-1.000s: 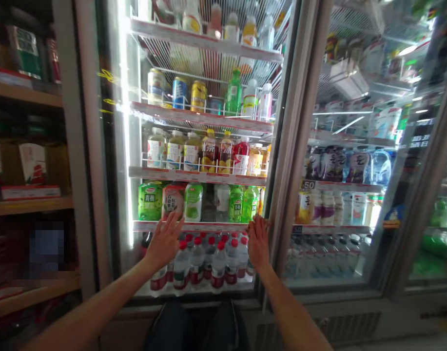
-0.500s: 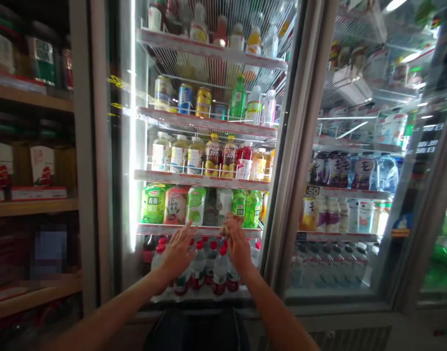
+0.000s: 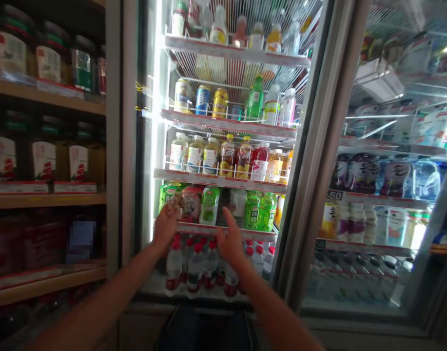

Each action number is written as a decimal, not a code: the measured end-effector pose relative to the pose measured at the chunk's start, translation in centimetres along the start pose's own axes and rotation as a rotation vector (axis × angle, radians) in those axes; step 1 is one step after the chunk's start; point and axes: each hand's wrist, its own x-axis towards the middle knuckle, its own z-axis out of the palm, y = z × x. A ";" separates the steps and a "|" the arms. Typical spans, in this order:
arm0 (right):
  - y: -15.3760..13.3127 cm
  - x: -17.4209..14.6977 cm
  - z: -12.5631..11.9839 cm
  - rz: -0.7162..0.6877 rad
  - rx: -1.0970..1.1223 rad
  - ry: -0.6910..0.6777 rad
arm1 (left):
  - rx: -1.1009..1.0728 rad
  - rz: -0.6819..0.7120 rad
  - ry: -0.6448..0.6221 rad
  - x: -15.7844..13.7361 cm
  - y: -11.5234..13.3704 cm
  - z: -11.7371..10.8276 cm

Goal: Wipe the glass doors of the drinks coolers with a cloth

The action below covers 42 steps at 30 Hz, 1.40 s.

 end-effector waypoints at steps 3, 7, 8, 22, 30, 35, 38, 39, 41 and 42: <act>1.3 2.5 -4.0 -0.024 -0.196 0.147 | 0.206 0.176 0.262 4.7 0.4 -4.7; 3.7 3.5 -5.7 -0.055 -0.336 0.234 | 0.614 0.556 0.321 5.9 -0.9 -4.0; 4.2 3.2 -5.5 -0.067 -0.363 0.208 | 0.627 0.600 0.255 5.1 -1.4 -2.3; 7.9 0.3 -6.6 -0.216 -0.659 -0.094 | 0.869 0.822 0.067 3.4 -5.6 -0.7; 7.0 -0.4 -4.1 -0.174 -0.665 0.022 | 0.830 1.102 -0.190 -0.3 -3.9 6.3; 7.4 -0.5 -5.5 -0.211 -0.677 -0.062 | 0.805 1.012 -0.141 1.1 -4.3 3.4; 7.1 -0.8 -5.1 -0.175 -0.664 -0.043 | 0.784 0.825 0.098 3.7 -5.6 -1.4; 6.9 -0.8 -4.8 -0.160 -0.658 -0.025 | 0.772 0.771 0.167 4.2 -5.9 -2.4; 6.6 -0.9 -4.0 -0.143 -0.653 0.015 | 0.754 0.718 0.234 4.0 -6.3 -2.4; 6.4 -0.9 -3.6 -0.140 -0.652 0.031 | 0.758 0.741 0.210 3.5 -6.2 -1.7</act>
